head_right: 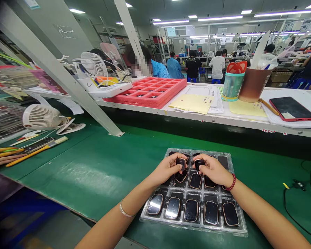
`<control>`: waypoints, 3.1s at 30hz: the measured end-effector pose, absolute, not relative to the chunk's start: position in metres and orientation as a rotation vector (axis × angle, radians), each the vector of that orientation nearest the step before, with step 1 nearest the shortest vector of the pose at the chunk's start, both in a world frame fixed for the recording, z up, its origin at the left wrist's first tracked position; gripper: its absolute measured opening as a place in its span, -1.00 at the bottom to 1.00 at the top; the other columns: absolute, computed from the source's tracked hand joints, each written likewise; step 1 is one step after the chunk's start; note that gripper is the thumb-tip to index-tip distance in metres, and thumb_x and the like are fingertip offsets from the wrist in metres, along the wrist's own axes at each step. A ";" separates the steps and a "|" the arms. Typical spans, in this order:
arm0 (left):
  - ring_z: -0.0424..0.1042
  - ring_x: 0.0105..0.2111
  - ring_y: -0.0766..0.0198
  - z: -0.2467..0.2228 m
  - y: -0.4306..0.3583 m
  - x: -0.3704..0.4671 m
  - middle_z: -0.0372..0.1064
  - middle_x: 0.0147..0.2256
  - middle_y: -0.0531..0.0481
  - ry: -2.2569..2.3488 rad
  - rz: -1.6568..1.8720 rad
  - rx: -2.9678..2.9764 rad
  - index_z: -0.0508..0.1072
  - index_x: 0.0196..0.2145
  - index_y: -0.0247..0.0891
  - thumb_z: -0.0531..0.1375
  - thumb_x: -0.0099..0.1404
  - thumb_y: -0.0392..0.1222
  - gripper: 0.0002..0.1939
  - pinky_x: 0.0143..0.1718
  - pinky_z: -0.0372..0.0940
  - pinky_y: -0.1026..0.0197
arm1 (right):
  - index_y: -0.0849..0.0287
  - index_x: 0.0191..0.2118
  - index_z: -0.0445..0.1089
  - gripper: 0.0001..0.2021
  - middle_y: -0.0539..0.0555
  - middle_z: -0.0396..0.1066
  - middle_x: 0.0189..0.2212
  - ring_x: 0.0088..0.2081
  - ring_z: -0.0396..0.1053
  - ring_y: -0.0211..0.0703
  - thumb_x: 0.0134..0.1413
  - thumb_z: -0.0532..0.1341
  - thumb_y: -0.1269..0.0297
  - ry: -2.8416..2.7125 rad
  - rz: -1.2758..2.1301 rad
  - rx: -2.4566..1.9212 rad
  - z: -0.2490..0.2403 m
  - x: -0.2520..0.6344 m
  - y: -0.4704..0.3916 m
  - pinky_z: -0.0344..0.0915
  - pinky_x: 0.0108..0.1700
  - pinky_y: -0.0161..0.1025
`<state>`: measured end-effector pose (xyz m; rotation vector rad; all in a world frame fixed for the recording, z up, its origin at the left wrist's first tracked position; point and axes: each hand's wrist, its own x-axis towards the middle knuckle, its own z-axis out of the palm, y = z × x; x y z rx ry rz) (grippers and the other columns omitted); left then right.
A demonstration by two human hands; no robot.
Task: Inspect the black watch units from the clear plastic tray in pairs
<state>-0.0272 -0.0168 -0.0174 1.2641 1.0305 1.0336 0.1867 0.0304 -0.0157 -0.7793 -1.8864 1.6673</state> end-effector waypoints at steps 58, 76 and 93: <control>0.39 -0.29 0.27 -0.015 -0.016 -0.026 0.38 -0.24 -0.07 1.057 1.101 1.260 0.32 -0.12 -0.30 0.19 0.04 -0.40 -0.60 -0.20 0.30 0.19 | 0.16 -0.06 0.27 -0.63 0.07 0.38 -0.21 -0.32 0.35 -0.25 -0.04 0.07 0.54 -1.875 1.669 -0.738 -0.013 0.186 0.029 0.35 -0.23 -0.23; 0.35 -0.41 0.34 -0.017 -0.015 -0.027 0.38 -0.32 -0.04 1.029 1.147 1.233 0.35 -0.18 -0.33 0.16 0.06 -0.38 -0.69 -0.32 0.30 0.23 | 0.15 -0.06 0.26 -0.67 0.07 0.40 -0.22 -0.38 0.35 -0.27 0.01 0.08 0.49 -1.869 1.695 -0.762 -0.014 0.187 0.030 0.35 -0.28 -0.24; 0.37 -0.37 0.30 -0.025 -0.014 -0.027 0.36 -0.31 -0.04 1.042 1.118 1.373 0.35 -0.17 -0.33 0.14 0.05 -0.40 -0.67 -0.35 0.32 0.25 | 0.16 -0.03 0.25 -0.62 0.10 0.41 -0.19 -0.38 0.36 -0.29 -0.04 0.07 0.50 -1.879 1.548 -0.805 -0.017 0.184 0.029 0.30 -0.42 -0.35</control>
